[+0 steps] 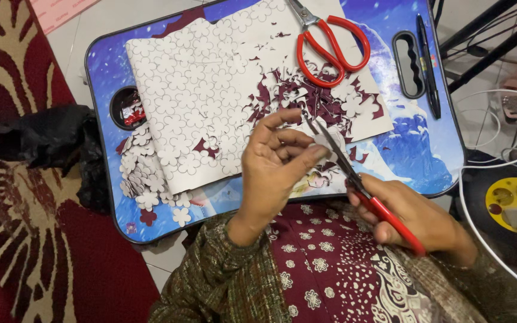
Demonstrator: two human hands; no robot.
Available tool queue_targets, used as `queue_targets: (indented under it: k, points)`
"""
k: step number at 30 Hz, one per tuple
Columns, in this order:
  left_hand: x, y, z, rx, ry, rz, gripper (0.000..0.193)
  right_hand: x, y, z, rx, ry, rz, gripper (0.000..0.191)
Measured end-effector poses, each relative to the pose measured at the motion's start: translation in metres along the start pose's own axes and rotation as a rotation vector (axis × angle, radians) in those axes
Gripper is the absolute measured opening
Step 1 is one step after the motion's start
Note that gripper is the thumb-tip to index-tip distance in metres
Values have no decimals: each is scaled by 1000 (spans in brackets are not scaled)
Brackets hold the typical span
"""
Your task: The person sits on the floor with a tray on their lap and cuts small flower shapes out of white paper using red-handled scissors, adding the cut flowers to a pile of finished pieces while scraps accumulate on the tray.
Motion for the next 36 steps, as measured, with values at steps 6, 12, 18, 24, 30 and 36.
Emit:
queue_targets:
  k: [6,12,18,24,30,36]
  points:
    - [-4,10,10,-116,-58,20,50,6,5,4,86,26,-40,105]
    - [-5,14,17,-38,-125,23,43,9,16,5,332,66,-56,110]
    - [-6,14,25,-72,-125,3,41,13,23,3,275,36,-134,106]
    - [-5,13,26,-49,-117,-11,40,10,22,-5,217,75,-127,103]
    - [-3,13,22,-94,-63,-15,35,8,21,-5,134,59,-167,99]
    - [-3,15,15,-136,-118,55,40,6,14,5,143,91,-117,107]
Point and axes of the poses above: each hand's wrist, its own x-axis towards the middle knuckle, its own y-axis out of the palm, z = x × y, the point moved 1 cm from there along x, towards the middle knuckle, and after that the axes turned 10 degrees about -x, right-handed, at the moved point
